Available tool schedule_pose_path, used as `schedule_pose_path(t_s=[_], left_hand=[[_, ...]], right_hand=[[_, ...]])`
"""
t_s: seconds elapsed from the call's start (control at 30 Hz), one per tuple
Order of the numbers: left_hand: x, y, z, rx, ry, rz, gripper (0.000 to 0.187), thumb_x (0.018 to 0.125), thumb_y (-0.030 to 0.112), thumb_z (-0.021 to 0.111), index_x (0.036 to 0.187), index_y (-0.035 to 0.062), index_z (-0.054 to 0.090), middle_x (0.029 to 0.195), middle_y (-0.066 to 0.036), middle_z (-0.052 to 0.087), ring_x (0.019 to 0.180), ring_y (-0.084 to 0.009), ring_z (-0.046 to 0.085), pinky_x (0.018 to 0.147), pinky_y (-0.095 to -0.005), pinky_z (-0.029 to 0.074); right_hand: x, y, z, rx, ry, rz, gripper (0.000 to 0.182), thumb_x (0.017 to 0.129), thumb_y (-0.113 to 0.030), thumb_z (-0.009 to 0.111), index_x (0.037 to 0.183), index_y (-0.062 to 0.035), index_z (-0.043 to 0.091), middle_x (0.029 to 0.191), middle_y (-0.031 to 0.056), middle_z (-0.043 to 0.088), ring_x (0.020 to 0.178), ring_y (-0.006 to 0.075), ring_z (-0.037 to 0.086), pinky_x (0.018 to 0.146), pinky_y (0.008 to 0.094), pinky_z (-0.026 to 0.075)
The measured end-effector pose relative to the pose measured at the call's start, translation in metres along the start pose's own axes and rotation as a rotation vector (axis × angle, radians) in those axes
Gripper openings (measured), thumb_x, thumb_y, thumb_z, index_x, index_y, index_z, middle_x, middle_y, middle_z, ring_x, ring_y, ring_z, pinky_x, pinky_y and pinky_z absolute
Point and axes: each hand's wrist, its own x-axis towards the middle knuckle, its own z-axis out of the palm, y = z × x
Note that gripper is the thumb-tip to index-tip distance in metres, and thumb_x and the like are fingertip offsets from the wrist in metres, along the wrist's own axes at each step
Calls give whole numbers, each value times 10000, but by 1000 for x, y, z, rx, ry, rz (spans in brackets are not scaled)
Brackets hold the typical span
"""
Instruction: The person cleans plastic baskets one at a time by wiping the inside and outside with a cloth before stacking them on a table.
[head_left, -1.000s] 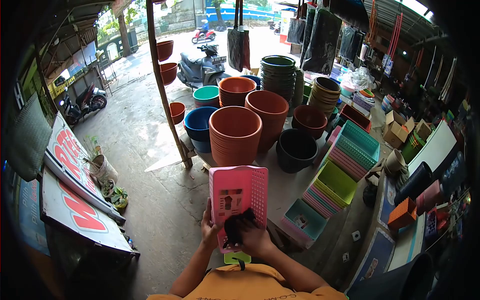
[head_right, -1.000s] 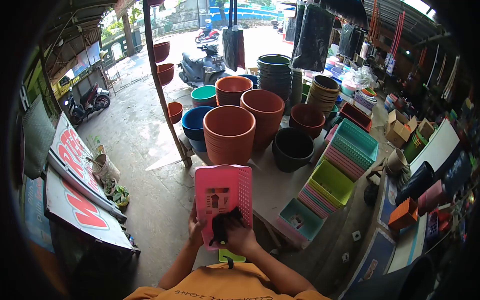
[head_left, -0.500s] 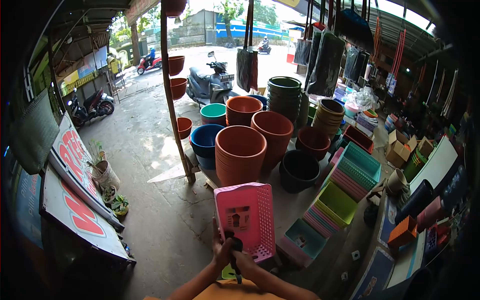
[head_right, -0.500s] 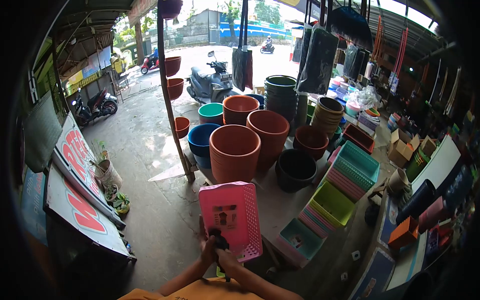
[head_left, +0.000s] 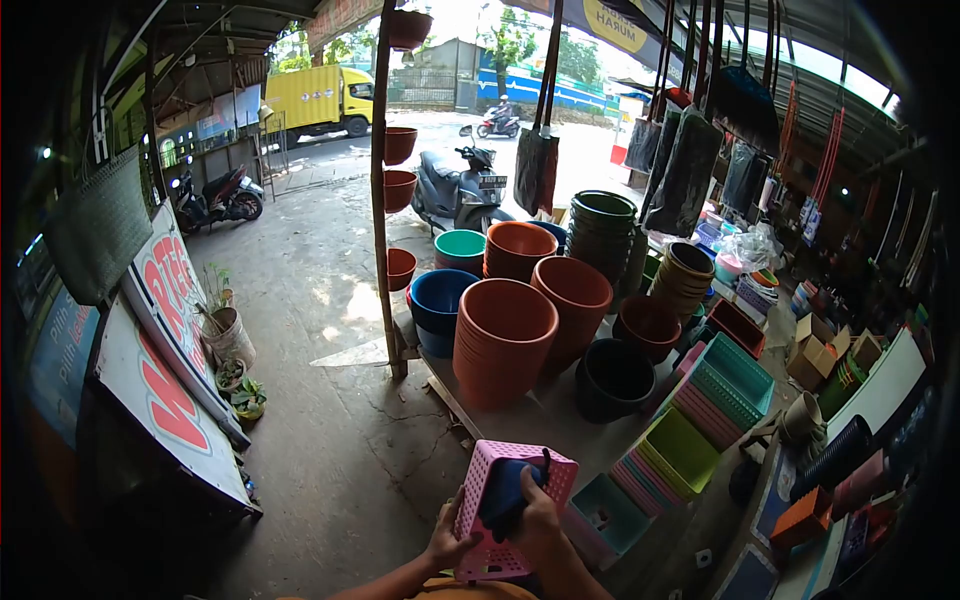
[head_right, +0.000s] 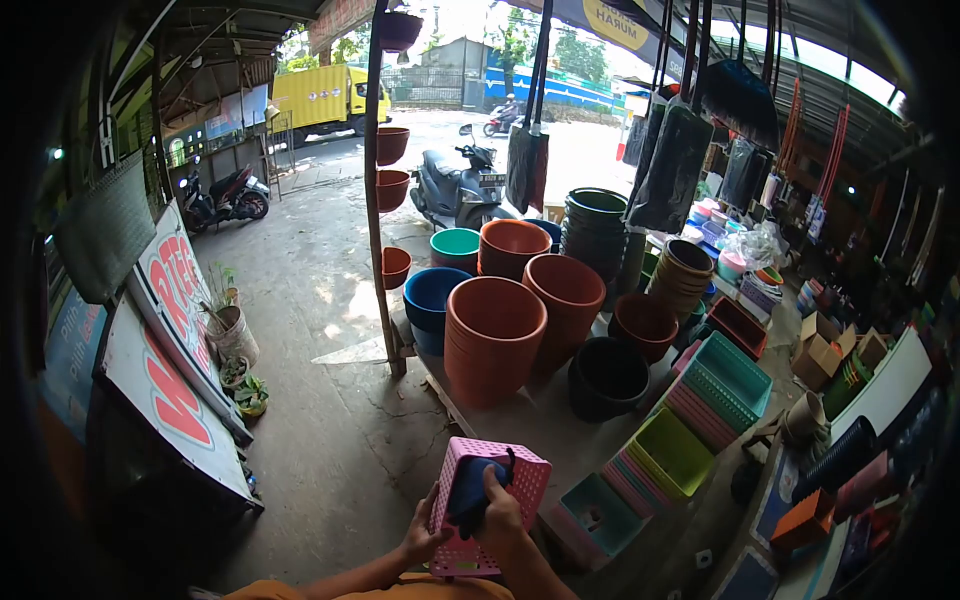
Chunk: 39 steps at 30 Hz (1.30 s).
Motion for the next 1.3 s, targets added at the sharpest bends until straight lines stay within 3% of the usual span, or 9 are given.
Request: schedule_pose_path(t_s=[0.1, 0.3, 0.57, 0.67, 1.0, 1.1, 1.2, 1.27, 1.3], left_hand=[[1, -15, -6, -83, 110, -102, 970, 812, 349, 752, 1566, 62, 213, 1328, -157, 472, 1192, -220, 502, 1029, -368, 409], [17, 27, -11, -494, 146, -119, 936, 800, 256, 738, 1552, 29, 229, 1312, -142, 493, 1208, -218, 513, 1042, -368, 426], [26, 84, -11, -589, 63, -379, 1056, 749, 326, 764, 1536, -59, 177, 1467, -182, 402, 1285, -230, 466, 1110, -364, 344], [25, 72, -15, -563, 36, -312, 1046, 734, 343, 774, 1533, -46, 224, 1437, -186, 419, 1270, -233, 472, 1097, -357, 350], [3, 31, -33, -43, 96, -253, 995, 671, 426, 815, 1508, 95, 392, 1122, -110, 439, 1083, -229, 498, 1029, -371, 396], [12, 34, -24, -51, 152, -241, 972, 670, 418, 819, 1493, 96, 414, 1126, -108, 432, 1082, -221, 505, 1017, -374, 418], [31, 37, -18, -254, 230, -217, 961, 674, 393, 822, 1482, 69, 412, 1140, -98, 432, 1121, -219, 514, 1005, -371, 447], [37, 12, -22, -372, 250, -214, 952, 714, 347, 803, 1491, 39, 348, 1232, -114, 447, 1168, -228, 538, 985, -368, 484], [40, 23, -22, -372, 247, -214, 952, 714, 347, 803, 1491, 39, 348, 1232, -114, 447, 1168, -228, 538, 985, -368, 484]], right_hand=[[-30, -2, 11, -106, -35, -89, 529, 1025, -427, 481, 1365, -23, 470, 1253, 147, 612, 1107, 284, 635, 896, 398, 543], [-13, -14, -13, -2223, -329, -1410, 614, 821, -211, 619, 1408, -67, 509, 1479, 167, 462, 1389, 291, 424, 1201, 453, 205], [49, -46, -36, -2351, -310, -1057, 467, 816, -127, 570, 1272, -21, 560, 1276, 156, 580, 1179, 277, 557, 1042, 396, 407], [46, -39, -17, -2256, -187, -756, 458, 808, -133, 573, 1250, -12, 558, 1248, 165, 585, 1168, 296, 560, 1022, 395, 417], [22, -12, -70, -2765, -110, -762, 675, 775, -383, 667, 1275, 48, 522, 1285, 225, 555, 1258, 390, 489, 1104, 472, 326], [16, 13, -85, -2553, -336, -771, 723, 803, -427, 666, 1333, 37, 506, 1350, 239, 517, 1292, 371, 471, 1137, 464, 292], [3, 44, -79, -2327, -651, -367, 774, 800, -478, 674, 1379, 2, 489, 1380, 229, 509, 1317, 361, 463, 1132, 478, 290], [2, 64, -90, -1289, -614, 26, 747, 813, -454, 683, 1388, -22, 480, 1346, 210, 546, 1300, 358, 480, 1109, 466, 323], [2, 71, -95, -1288, -613, 23, 747, 813, -454, 683, 1388, -22, 480, 1346, 210, 546, 1300, 358, 480, 1109, 466, 323]])
